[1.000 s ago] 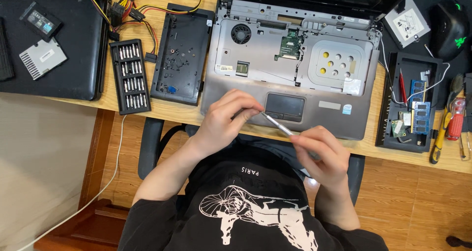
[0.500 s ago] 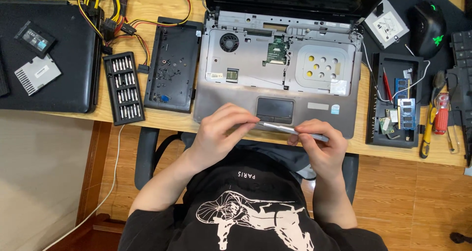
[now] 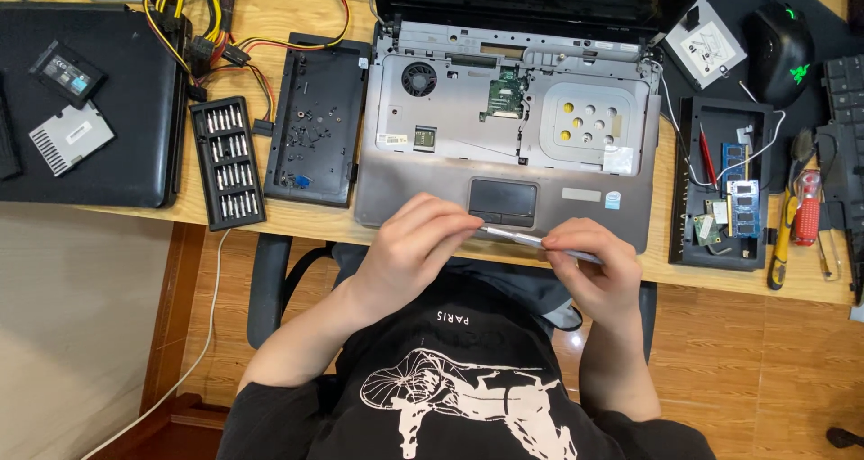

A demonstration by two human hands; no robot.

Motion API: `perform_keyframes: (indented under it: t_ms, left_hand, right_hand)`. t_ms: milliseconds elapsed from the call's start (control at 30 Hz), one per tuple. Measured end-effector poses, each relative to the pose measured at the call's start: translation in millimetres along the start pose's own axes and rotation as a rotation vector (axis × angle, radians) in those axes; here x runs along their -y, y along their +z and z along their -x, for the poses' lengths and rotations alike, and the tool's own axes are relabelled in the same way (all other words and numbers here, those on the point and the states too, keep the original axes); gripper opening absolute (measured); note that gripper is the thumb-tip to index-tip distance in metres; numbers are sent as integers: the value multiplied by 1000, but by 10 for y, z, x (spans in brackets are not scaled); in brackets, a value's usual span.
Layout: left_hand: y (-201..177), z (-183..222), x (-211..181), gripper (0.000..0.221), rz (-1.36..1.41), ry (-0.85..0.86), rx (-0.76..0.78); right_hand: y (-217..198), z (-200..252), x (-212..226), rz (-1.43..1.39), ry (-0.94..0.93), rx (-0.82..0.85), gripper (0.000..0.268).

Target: Reassembling a laptop by installing the motherboard and upper casing.

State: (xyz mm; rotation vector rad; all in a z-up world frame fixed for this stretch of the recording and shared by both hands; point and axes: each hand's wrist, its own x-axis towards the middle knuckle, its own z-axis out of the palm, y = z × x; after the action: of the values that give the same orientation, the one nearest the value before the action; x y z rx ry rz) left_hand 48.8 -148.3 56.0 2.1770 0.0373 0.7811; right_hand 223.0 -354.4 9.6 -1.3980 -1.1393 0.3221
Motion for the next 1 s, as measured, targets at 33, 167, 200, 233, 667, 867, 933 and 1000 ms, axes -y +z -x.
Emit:
perform_keyframes:
  t_ms: [33, 167, 200, 233, 667, 867, 933, 1000]
  left_hand:
    - [7, -2, 14, 20, 71, -38, -25]
    - [99, 42, 57, 17, 280, -135, -26]
    - [142, 49, 66, 16, 389, -209, -31]
    - [183, 56, 75, 15, 498, -283, -36]
    - [632, -99, 131, 19, 1005, -386, -121]
    - [680, -133, 127, 32, 1034, -392, -103]
    - [683, -163, 115, 43, 1035, -366, -79]
    - [618, -264, 164, 47, 884, -339, -19]
  right_hand:
    - [3, 23, -20, -60, 58, -25, 17]
    - [62, 118, -172, -348, 152, -114, 16]
    - [74, 120, -196, -388, 162, -124, 14]
    - [87, 123, -220, -428, 172, -134, 12]
    - [146, 99, -258, -695, 68, -273, 12]
    - [109, 110, -276, -690, 62, -292, 13]
    - [75, 106, -264, -688, 82, -317, 15]
    - [-55, 66, -277, -609, 52, -334, 17]
